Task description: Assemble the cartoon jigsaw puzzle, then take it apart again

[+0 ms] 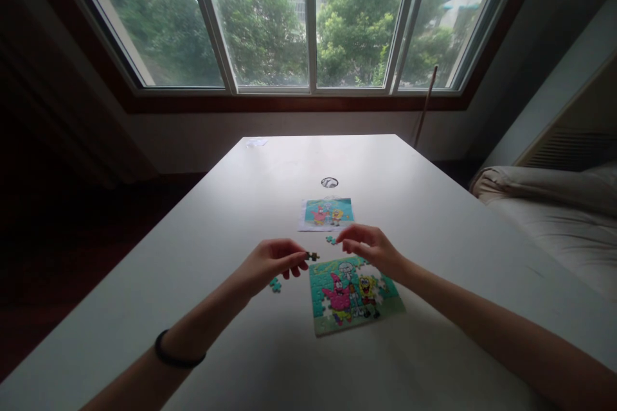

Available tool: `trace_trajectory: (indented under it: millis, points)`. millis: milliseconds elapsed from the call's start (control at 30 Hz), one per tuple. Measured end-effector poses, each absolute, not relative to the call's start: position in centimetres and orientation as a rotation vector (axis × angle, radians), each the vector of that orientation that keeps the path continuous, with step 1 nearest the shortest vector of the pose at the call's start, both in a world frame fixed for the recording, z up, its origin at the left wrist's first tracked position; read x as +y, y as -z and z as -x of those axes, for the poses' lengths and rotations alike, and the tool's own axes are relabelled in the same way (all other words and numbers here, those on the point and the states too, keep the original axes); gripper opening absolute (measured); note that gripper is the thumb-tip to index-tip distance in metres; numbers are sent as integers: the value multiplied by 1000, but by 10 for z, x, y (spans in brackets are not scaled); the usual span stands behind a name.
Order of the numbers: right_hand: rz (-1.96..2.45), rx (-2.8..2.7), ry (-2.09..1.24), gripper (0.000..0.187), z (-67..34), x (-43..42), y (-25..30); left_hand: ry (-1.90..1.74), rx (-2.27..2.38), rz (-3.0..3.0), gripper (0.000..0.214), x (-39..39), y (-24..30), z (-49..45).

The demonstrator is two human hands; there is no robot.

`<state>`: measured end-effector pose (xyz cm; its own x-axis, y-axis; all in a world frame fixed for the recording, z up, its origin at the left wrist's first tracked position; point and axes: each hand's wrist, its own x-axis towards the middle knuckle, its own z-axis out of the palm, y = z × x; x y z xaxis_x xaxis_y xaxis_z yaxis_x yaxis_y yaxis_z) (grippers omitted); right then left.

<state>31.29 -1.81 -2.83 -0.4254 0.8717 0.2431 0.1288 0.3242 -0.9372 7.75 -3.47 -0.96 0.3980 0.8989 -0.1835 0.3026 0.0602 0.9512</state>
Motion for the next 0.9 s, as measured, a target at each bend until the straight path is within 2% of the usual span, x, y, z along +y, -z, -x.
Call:
trace_trajectory:
  millis: [300,500,667,900]
  points:
    - [899,-2055,-1139,20,-300,-43,16,-558,1046,-1552,25,-59,14,-95]
    - [932,-2056,-1041,20,-320,-23,0,-482,1053,-2062,10,-88,22,-114]
    - [1032,-2056,-1209,23,-353,17,9,-614,944,-2456,8,-110,32,-132]
    - [1129,-1930,-1626,26,-378,44,38,-273,389,-2786,40,-117,28,-136]
